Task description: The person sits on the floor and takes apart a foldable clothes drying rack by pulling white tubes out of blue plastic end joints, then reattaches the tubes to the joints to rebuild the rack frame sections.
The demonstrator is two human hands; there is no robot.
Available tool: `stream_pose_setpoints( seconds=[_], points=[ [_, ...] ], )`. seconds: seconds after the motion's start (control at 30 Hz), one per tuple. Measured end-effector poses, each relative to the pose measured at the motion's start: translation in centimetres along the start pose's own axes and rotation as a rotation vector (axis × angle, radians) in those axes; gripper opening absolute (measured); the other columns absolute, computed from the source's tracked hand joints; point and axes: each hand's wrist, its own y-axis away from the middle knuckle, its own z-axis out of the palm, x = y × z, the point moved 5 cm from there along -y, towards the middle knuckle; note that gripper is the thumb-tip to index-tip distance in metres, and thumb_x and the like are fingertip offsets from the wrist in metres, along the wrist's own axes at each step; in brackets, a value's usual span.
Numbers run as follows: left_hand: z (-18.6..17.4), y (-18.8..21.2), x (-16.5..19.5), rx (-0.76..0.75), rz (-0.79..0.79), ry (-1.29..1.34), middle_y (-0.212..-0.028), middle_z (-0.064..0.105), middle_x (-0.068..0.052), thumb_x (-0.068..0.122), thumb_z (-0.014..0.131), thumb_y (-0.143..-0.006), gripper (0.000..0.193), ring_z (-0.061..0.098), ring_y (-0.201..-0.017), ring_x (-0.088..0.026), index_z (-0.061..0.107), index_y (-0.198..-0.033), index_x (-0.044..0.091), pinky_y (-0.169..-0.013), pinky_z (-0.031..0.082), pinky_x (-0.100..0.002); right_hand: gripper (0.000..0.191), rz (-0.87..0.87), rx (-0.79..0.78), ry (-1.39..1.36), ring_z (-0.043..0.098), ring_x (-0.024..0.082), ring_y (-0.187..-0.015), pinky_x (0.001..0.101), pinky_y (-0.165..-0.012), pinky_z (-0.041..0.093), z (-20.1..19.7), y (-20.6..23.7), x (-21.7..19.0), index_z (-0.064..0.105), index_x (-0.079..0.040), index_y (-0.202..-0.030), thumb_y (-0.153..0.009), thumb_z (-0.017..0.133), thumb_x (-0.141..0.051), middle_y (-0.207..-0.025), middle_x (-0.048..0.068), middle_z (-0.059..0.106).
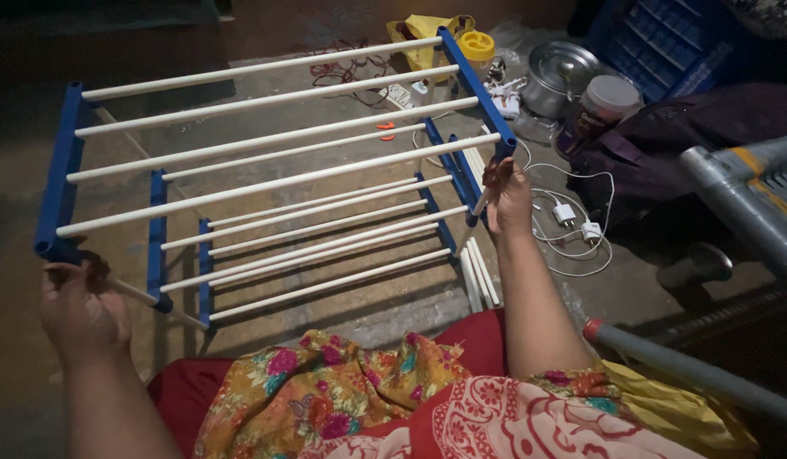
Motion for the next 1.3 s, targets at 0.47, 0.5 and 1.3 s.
stream_pose_setpoints(
  seconds=[0.47,0.5,1.3],
  points=[
    [9.6,7.1,2.0,0.323,0.864,-1.086,-0.131,0.049,-0.018,0.020,0.067,-0.110,0.040,0.049,-0.127,-0.031,0.046,-0.139,0.003,-0.113,0.038,-0.045,0.046,-0.146,0.131,0.439,0.062,0.013,-0.090,0.0309,-0.088,0.050,2.8,1.8,-0.8,0.067,-0.004,-0.116,-0.106,0.052,-0.047,-0.094,0.002,0.067],
    [12.0,8.0,0.7,0.116,0.898,-1.156,-0.127,0.052,-0.018,0.024,0.071,-0.108,0.038,0.048,-0.126,-0.035,0.050,-0.134,0.005,-0.114,0.032,-0.052,0.047,-0.170,0.159,0.458,0.061,0.014,-0.088,0.0314,-0.086,0.049,3.1,1.8,-0.7,0.067,-0.003,-0.116,-0.107,0.052,-0.046,-0.092,0.002,0.067],
    [48.0,16.5,-23.7,-1.016,-0.143,-0.221,-0.098,0.064,-0.005,0.029,0.058,-0.108,0.031,0.058,-0.087,-0.013,0.066,-0.121,0.002,-0.080,0.050,-0.030,0.037,0.137,-0.080,0.437,0.060,0.013,-0.116,0.0298,-0.102,0.045,1.2,2.3,-0.6,0.058,-0.005,-0.138,-0.106,0.052,-0.021,-0.126,0.001,0.066]
  ],
)
